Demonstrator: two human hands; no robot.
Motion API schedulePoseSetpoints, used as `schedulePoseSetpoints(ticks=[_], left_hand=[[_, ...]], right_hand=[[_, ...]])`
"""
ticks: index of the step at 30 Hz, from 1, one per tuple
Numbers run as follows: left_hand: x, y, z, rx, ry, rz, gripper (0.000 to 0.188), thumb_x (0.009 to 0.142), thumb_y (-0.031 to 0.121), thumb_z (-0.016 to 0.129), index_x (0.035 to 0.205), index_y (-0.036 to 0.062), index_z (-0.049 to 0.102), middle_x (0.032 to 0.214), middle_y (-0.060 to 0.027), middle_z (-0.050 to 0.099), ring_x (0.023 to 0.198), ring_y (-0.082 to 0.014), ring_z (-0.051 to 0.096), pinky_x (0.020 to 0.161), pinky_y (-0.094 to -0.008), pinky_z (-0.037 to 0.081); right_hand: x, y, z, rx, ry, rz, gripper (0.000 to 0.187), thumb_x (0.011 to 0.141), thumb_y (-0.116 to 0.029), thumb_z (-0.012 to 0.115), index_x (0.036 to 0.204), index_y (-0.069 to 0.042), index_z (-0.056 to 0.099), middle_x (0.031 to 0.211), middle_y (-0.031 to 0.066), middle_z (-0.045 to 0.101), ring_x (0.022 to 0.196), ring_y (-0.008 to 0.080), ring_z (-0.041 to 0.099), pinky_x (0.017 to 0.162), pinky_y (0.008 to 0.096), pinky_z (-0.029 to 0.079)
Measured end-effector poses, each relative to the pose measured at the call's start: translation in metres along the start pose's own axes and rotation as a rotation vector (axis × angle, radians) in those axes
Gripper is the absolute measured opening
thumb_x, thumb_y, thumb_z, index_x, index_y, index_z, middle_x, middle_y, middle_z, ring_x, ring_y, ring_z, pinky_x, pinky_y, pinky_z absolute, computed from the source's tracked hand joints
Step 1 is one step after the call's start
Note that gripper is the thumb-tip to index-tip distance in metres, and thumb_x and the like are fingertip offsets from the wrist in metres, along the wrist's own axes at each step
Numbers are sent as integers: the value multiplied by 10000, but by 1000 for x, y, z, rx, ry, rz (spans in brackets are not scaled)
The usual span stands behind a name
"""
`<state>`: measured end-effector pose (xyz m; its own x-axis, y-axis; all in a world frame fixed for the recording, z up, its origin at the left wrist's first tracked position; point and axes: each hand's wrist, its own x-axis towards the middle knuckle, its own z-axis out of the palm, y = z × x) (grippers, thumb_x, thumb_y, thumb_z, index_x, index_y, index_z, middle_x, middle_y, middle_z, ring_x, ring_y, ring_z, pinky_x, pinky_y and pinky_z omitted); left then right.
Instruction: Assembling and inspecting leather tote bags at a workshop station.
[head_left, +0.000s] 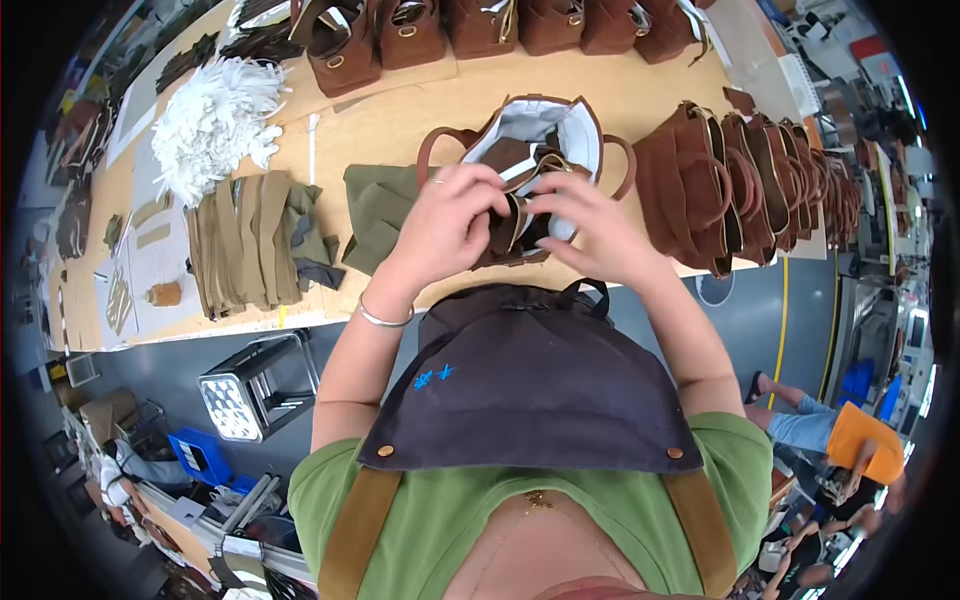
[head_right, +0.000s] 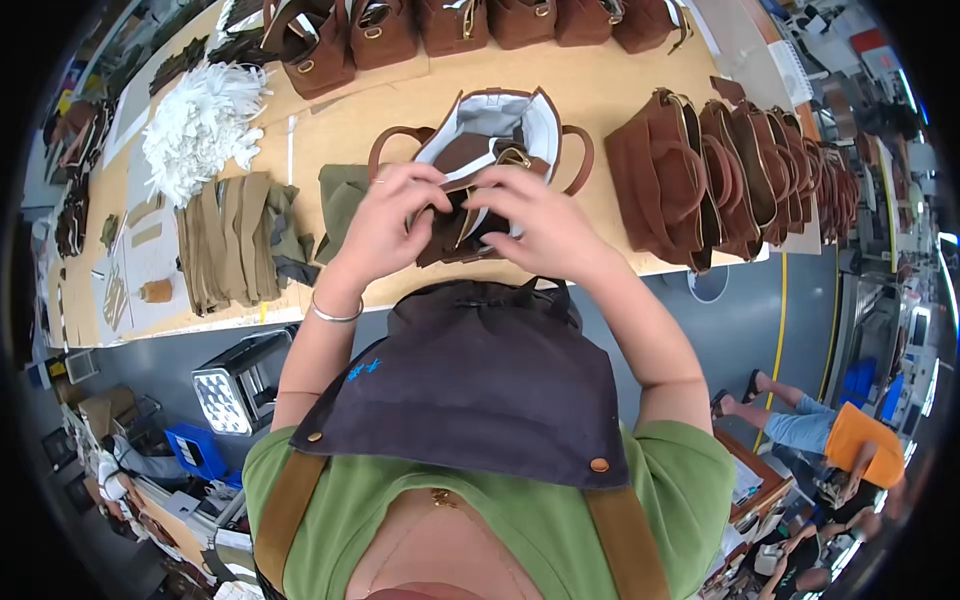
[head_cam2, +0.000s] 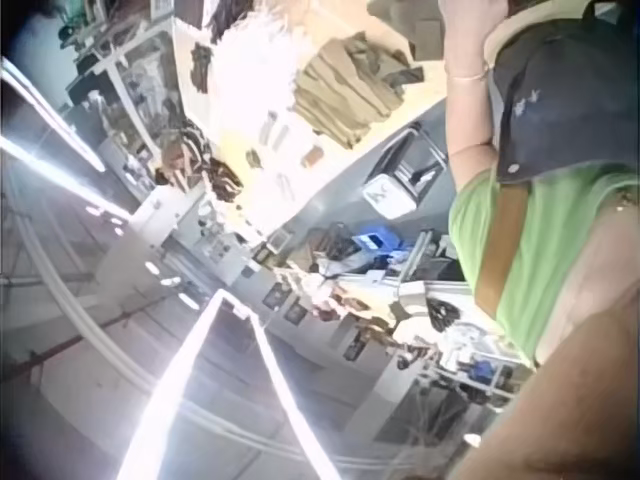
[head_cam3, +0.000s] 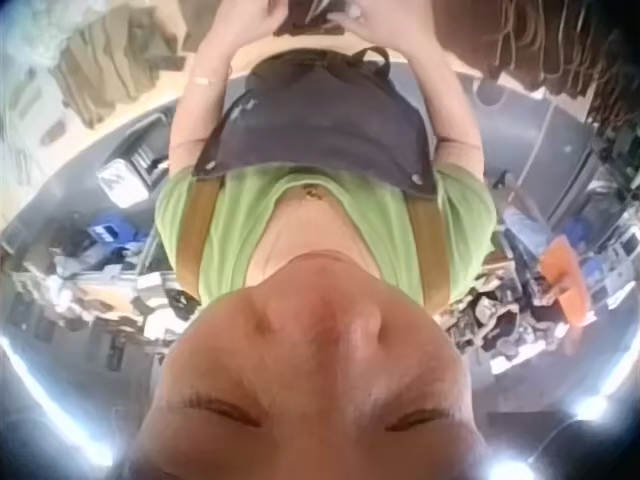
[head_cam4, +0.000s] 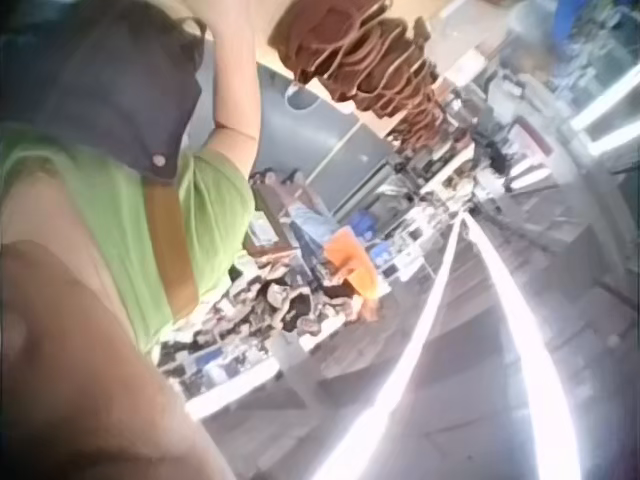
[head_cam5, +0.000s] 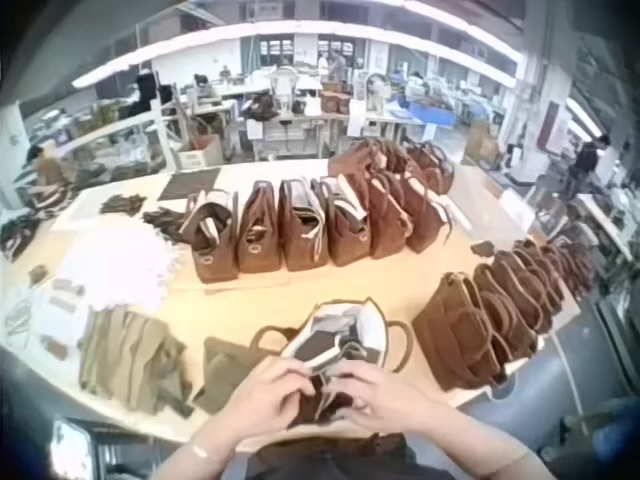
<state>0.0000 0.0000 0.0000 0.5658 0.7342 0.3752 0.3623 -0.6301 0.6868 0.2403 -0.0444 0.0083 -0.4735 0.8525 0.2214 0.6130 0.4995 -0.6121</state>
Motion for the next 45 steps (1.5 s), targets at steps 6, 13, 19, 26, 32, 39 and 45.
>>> schedulePoseSetpoints(ticks=[6,13,19,26,32,39,45], left_hand=[[-8,28,11,-252,-299,-12,254,709,-117,524,866,57,623,887,-80,582,840,-276,605,685,-382,495],[-29,5,95,527,-157,-98,189,729,112,728,902,117,653,843,-21,583,858,-222,599,725,-366,451],[-9,25,43,399,-117,7,163,737,121,736,887,122,672,812,-12,591,835,-231,580,731,-381,438],[20,46,-15,63,-145,-8,201,759,112,727,954,90,683,818,-44,655,816,-281,574,748,-398,448],[20,40,-14,223,-128,-166,204,780,103,699,980,84,665,849,-86,659,845,-301,597,763,-408,472],[19,28,-7,125,7,-107,148,808,141,705,937,86,658,852,-84,662,809,-275,604,740,-405,472],[19,24,1,10,117,-171,178,817,236,748,856,85,662,769,-58,641,747,-270,610,718,-389,466]], right_hand=[[28,38,24,-90,-341,30,116,738,-134,730,837,-90,689,993,63,670,910,281,649,752,384,525],[65,72,0,14,-436,442,168,736,-78,643,903,-60,653,885,146,686,875,342,662,769,423,515],[70,20,-48,215,-585,456,253,857,-238,696,1057,-85,671,886,123,683,796,231,648,747,350,505],[103,6,-71,270,-500,466,224,941,-94,638,1160,-47,647,878,-37,659,727,39,550,656,234,494],[109,34,-55,225,-576,336,170,884,-24,665,1049,4,699,896,-4,695,862,80,585,851,255,480],[106,45,-58,513,-659,327,220,878,-82,680,1093,-49,709,1017,21,706,928,111,621,847,278,506],[110,38,-62,416,-682,178,170,886,-85,688,1046,-52,732,975,32,714,894,106,614,847,277,496]])
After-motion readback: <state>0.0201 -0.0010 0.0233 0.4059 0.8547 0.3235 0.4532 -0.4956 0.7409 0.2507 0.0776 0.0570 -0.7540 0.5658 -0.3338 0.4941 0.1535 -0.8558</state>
